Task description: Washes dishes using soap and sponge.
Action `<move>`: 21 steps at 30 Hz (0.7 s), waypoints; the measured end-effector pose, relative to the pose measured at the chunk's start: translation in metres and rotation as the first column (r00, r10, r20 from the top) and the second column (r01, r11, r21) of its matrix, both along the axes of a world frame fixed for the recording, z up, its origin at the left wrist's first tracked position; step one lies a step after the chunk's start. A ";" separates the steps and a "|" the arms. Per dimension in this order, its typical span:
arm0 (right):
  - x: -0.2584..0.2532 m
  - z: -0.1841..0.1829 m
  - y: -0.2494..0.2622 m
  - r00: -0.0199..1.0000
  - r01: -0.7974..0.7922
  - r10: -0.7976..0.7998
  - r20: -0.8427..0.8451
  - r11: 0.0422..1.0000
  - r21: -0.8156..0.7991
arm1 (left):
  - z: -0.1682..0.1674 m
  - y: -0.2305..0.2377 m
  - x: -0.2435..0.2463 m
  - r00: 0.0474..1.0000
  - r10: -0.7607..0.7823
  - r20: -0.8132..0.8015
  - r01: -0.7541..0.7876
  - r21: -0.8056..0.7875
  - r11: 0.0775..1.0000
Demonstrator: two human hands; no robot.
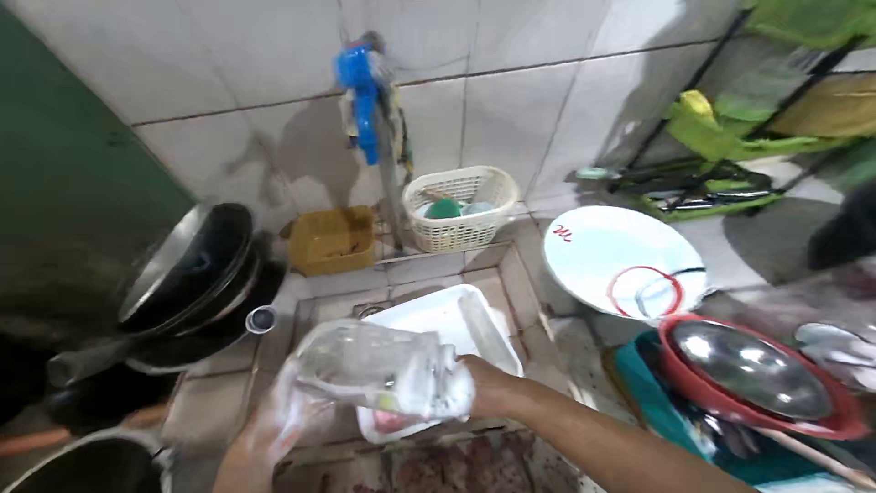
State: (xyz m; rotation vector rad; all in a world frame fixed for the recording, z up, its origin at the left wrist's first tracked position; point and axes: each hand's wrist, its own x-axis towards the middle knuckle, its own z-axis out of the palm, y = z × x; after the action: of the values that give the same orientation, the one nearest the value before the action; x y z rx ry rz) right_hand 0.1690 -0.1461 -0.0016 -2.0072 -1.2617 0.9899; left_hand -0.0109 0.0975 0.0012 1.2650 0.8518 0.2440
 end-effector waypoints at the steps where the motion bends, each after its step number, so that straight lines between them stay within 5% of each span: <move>1: 0.004 0.009 0.001 0.990 0.067 -0.065 -0.127 0.998 0.017 | -0.006 0.006 -0.003 0.993 -0.088 0.074 0.085 0.035 0.996; 3: 0.015 0.022 0.001 0.904 0.200 -0.169 -0.392 0.979 0.041 | -0.008 0.012 -0.011 0.968 -0.192 0.163 0.161 0.189 0.969; 5: 0.023 0.019 0.002 0.738 0.324 -0.222 -0.637 0.945 0.045 | -0.005 0.006 -0.014 0.974 -0.093 0.206 0.049 0.210 0.977; 8: 0.027 0.006 -0.001 0.571 0.364 -0.217 -0.792 0.931 0.007 | -0.017 0.007 -0.008 0.955 -0.101 0.279 0.032 0.244 0.969; 10: 0.025 0.003 -0.006 0.585 0.291 -0.115 -0.803 0.954 0.075 | -0.021 0.005 -0.012 0.964 -0.113 0.240 0.035 0.307 0.951; 12: 0.020 0.011 -0.006 0.769 0.180 -0.050 -0.637 0.974 0.140 | -0.012 -0.005 -0.012 0.987 -0.053 0.152 0.000 0.327 0.945; 14: 0.019 0.020 -0.005 0.983 -0.036 0.050 -0.178 0.996 0.085 | 0.001 -0.008 0.000 0.998 -0.062 0.020 0.052 0.326 0.944; 17: 0.013 -0.007 0.004 0.930 -0.180 0.225 0.290 0.968 -0.175 | 0.013 -0.011 0.013 0.977 -0.010 -0.215 0.073 0.287 0.955; 21: 0.019 -0.015 0.007 0.931 -0.168 0.227 0.286 0.962 -0.217 | 0.015 -0.008 0.014 0.964 -0.053 -0.262 0.125 0.267 0.956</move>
State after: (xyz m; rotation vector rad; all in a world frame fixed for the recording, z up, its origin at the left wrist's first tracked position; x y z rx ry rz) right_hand 0.1881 -0.1393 -0.0170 -2.2836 -1.6175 0.9425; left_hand 0.0029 0.0897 0.0166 1.6225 0.9982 0.1347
